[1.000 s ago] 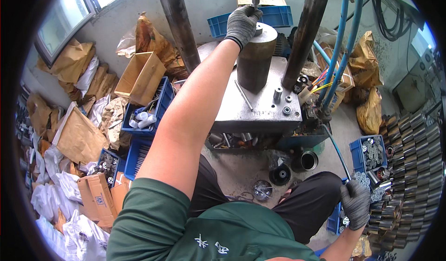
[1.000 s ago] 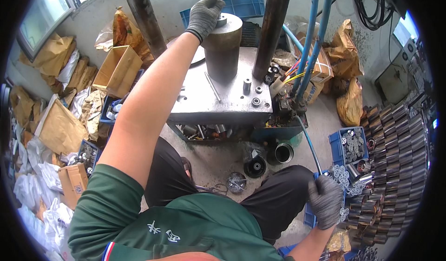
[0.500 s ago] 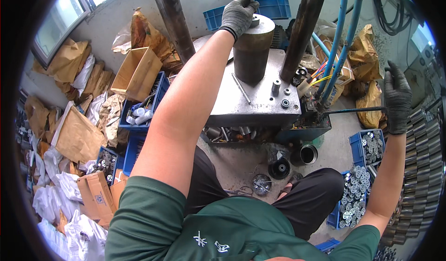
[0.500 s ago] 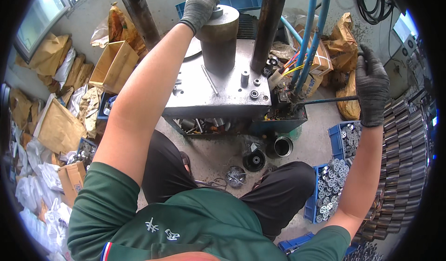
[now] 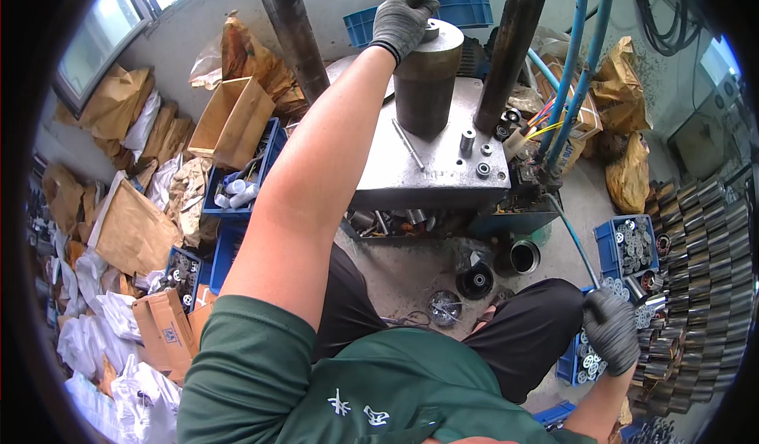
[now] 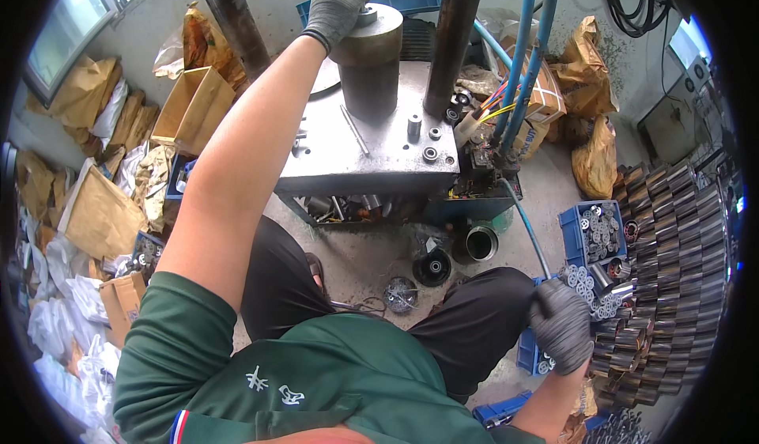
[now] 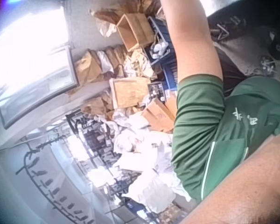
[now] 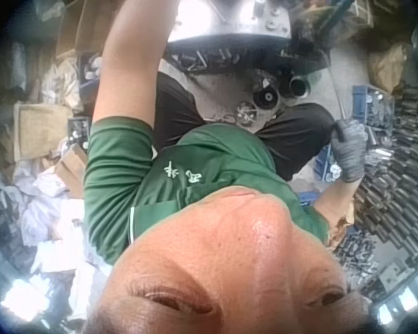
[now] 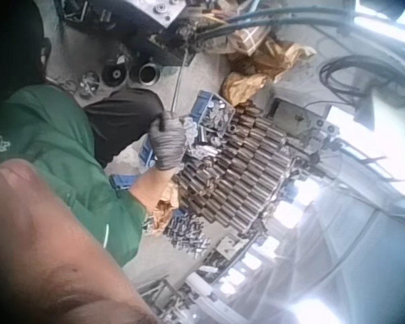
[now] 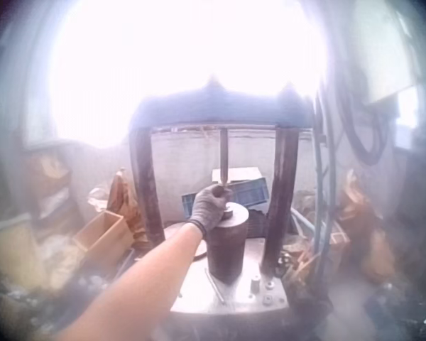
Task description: Assemble metal components using a press machine and hand tools.
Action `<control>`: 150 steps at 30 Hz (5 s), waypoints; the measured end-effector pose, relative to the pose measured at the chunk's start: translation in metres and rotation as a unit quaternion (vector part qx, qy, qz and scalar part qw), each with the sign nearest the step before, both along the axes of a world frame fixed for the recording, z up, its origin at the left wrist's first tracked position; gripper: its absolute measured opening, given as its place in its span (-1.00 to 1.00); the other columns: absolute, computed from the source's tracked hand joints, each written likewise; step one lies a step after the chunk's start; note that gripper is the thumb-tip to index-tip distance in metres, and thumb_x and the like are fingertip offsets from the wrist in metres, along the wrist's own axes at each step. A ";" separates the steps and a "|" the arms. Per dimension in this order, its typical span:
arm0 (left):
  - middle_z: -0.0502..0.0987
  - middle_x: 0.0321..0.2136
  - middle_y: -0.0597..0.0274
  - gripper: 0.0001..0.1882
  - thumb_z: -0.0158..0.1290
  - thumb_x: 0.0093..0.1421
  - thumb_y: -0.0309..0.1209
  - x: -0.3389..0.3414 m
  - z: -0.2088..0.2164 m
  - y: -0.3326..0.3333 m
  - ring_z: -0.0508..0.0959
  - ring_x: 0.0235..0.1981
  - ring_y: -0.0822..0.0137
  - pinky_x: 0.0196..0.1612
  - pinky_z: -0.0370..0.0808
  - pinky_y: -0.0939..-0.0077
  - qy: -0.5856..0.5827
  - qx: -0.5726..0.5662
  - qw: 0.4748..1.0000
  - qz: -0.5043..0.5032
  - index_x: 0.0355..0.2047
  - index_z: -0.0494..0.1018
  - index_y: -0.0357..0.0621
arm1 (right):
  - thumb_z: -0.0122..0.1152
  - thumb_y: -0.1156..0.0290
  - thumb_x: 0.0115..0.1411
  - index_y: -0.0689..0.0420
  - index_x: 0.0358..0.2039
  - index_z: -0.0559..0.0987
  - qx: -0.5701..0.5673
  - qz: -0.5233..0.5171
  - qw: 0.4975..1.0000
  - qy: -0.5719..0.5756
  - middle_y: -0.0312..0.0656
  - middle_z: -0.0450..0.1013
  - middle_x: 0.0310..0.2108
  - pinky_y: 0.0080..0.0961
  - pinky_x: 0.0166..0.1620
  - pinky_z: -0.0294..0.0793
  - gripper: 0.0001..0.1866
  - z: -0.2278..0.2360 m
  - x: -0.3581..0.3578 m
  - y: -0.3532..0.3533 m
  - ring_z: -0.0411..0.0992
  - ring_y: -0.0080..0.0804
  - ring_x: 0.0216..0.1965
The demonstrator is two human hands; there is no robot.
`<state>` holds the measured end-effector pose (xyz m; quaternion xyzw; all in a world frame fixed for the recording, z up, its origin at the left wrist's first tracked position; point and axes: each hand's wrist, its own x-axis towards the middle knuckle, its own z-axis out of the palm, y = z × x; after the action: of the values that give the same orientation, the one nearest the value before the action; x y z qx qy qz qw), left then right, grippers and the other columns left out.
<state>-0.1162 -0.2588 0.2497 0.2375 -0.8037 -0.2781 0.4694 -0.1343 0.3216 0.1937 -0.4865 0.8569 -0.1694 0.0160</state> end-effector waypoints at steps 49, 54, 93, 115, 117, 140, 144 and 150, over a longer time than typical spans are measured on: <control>0.68 -0.40 0.12 -0.48 0.03 0.37 0.03 -0.001 0.000 -0.008 0.66 -0.32 0.27 -0.08 0.56 0.34 0.006 0.049 0.998 -0.049 -0.13 0.63 -0.22 | 0.24 0.49 0.13 0.21 -0.15 0.64 -0.002 0.006 1.000 -0.024 0.02 0.60 -0.31 -0.17 -0.12 0.57 -0.74 0.012 -0.016 -0.002 0.58 0.07 -0.26; 0.68 -0.40 0.14 -0.51 0.05 0.38 0.01 -0.001 -0.001 -0.010 0.66 -0.32 0.30 -0.09 0.57 0.37 0.015 0.049 0.998 -0.045 -0.11 0.63 -0.21 | 0.21 0.53 0.14 0.22 -0.13 0.65 0.097 0.019 0.995 -0.036 0.05 0.60 -0.26 -0.16 -0.09 0.57 -0.73 0.014 -0.017 0.001 0.58 0.07 -0.21; 0.42 -0.42 0.46 -0.56 -0.01 0.46 0.03 0.088 -0.149 0.201 0.39 -0.43 0.62 -0.37 0.35 0.69 0.193 0.320 0.885 -0.280 -0.04 0.46 -0.12 | 0.14 -0.30 0.28 0.19 -0.18 0.66 -0.030 -0.199 0.953 0.227 0.14 0.61 -0.29 -0.10 -0.08 0.54 -0.32 0.125 -0.163 -0.163 0.60 0.05 -0.18; 0.52 -0.50 0.32 -0.77 -0.01 0.46 -0.27 0.157 -0.225 0.218 0.48 -0.63 0.48 -0.52 0.56 0.41 -0.150 0.506 0.816 -0.235 -0.20 0.50 -0.17 | 0.27 0.15 0.30 0.18 -0.21 0.65 -0.074 -0.130 0.973 0.177 0.07 0.62 -0.26 -0.15 -0.10 0.57 -0.68 0.087 -0.157 -0.097 0.60 0.06 -0.17; 0.53 -0.48 0.32 -0.81 0.06 0.42 -0.29 0.176 -0.219 0.202 0.51 -0.55 0.51 -0.45 0.58 0.47 -0.172 0.492 0.807 -0.278 -0.17 0.51 -0.16 | 0.28 0.18 0.30 0.15 -0.15 0.67 -0.110 -0.126 0.974 0.151 0.05 0.62 -0.34 -0.24 -0.15 0.57 -0.70 0.079 -0.145 -0.087 0.62 -0.05 -0.25; 0.49 -0.56 0.29 -0.93 0.03 0.33 -0.41 0.191 -0.211 0.058 0.51 -0.63 0.42 -0.62 0.41 0.59 0.390 0.515 0.758 0.093 -0.31 0.46 -0.08 | 0.32 0.31 0.18 0.17 -0.04 0.61 -0.035 -0.029 0.917 0.396 -0.03 0.58 -0.15 -0.16 0.11 0.43 -0.64 0.051 -0.069 -0.051 0.52 -0.06 -0.09; 0.54 -0.42 0.18 -0.84 0.10 0.31 -0.43 0.175 -0.223 0.098 0.60 -0.44 0.28 -0.35 0.56 0.40 0.146 0.305 0.941 -0.020 -0.13 0.53 -0.18 | 0.33 0.32 0.14 0.15 -0.08 0.60 -0.064 0.120 0.942 0.307 -0.05 0.55 -0.18 -0.06 0.07 0.42 -0.66 0.029 0.015 -0.087 0.49 0.01 -0.14; 0.57 -0.13 -0.01 -0.67 0.16 0.23 -0.37 0.147 -0.208 0.122 0.56 -0.05 -0.02 0.07 0.54 0.10 -0.209 -0.054 0.976 -0.003 0.03 0.59 0.04 | 0.28 0.40 0.18 0.14 -0.05 0.62 -0.027 0.132 0.991 0.021 0.04 0.55 -0.12 -0.11 -0.02 0.58 -0.69 -0.032 -0.014 -0.187 0.56 0.09 -0.12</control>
<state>0.0307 -0.1364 0.0416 0.2626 -0.8984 -0.1801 0.3026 -0.1482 0.1343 0.1614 -0.5989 0.7806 -0.1786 0.0066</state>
